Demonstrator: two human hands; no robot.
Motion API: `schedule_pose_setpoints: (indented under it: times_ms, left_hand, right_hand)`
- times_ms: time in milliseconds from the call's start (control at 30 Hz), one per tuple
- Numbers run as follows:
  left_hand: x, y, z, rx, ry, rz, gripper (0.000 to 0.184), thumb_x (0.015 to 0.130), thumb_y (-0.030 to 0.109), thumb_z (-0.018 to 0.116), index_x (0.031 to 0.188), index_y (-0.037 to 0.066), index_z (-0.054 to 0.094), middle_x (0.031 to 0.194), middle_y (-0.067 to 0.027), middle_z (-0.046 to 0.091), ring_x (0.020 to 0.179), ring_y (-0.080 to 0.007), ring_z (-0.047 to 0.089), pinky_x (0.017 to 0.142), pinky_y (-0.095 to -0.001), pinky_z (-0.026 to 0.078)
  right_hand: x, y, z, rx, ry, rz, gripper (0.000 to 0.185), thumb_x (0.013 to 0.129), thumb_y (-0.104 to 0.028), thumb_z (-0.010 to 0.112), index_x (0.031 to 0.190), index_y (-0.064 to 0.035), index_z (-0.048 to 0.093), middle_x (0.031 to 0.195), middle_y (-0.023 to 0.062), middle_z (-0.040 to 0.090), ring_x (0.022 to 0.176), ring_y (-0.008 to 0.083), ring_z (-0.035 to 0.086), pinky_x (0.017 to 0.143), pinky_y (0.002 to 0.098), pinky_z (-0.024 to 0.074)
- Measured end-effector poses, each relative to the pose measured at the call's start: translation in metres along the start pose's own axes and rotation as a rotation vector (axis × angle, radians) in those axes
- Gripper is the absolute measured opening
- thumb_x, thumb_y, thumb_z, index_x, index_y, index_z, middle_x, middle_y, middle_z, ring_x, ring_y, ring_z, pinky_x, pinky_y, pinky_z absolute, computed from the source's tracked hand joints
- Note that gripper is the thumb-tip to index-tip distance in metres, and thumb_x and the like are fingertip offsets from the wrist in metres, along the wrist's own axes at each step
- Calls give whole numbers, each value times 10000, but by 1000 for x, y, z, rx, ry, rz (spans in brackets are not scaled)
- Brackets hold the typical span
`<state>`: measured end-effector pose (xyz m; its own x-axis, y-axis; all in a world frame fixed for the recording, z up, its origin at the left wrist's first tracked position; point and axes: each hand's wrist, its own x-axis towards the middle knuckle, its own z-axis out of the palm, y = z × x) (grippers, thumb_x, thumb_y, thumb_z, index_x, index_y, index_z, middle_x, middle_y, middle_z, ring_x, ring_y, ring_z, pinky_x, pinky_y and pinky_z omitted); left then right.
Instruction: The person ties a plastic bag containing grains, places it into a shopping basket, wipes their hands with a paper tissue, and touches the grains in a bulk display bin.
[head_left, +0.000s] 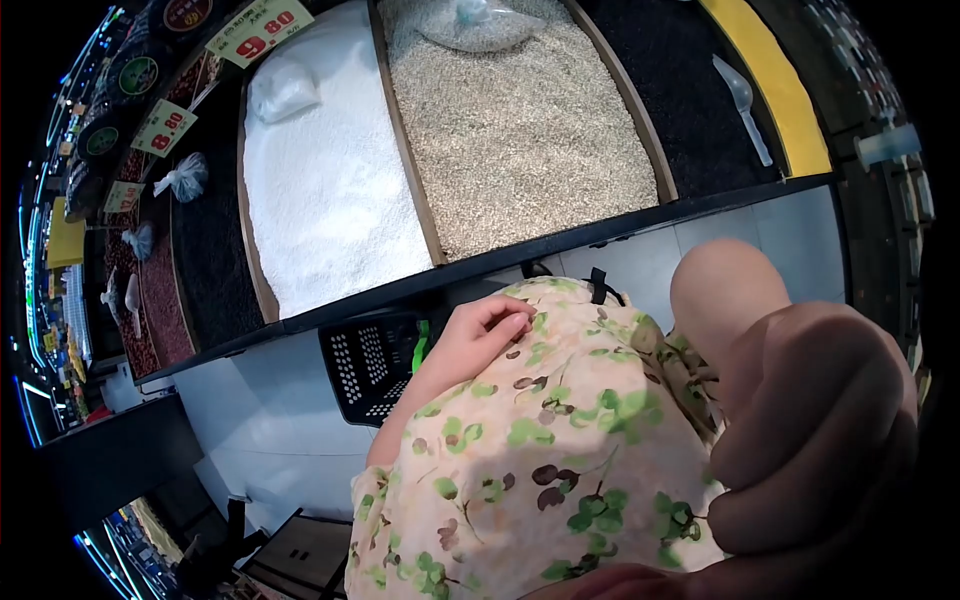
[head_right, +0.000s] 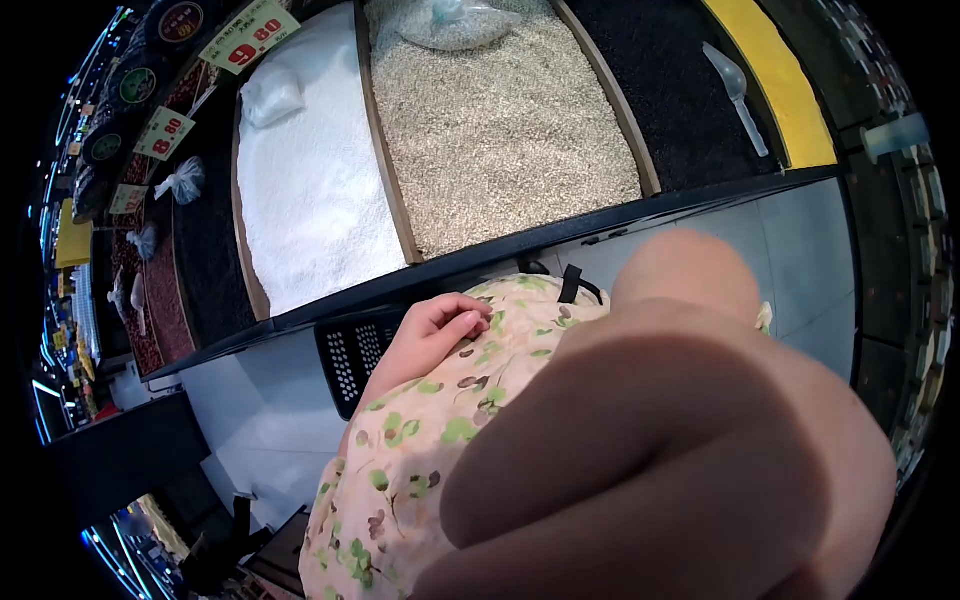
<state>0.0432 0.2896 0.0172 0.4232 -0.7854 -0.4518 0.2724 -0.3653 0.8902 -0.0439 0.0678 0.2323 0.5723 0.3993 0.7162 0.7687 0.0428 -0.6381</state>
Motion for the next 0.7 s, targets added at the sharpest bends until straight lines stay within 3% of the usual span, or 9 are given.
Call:
schedule_pose_setpoints:
  times_ms: [167, 700]
  left_hand:
    - [0, 2, 3, -10, 6, -26, 193, 928, 104, 517, 1030, -34, 606, 882, -42, 629, 814, -75, 578, 731, -213, 470]
    - [-3, 0, 9, 11, 29, -12, 193, 923, 107, 528, 1017, -38, 613, 908, -54, 638, 833, -88, 593, 767, -225, 482]
  right_hand:
    - [-1, -3, 3, -143, 48, -9, 203, 705, 71, 555, 661, -100, 655, 560, -27, 537, 446, 35, 456, 390, 143, 322]
    - [-10, 5, 0, 188, 26, -9, 104, 846, -49, 492, 835, -32, 595, 650, 106, 583, 454, 137, 517, 399, 222, 399]
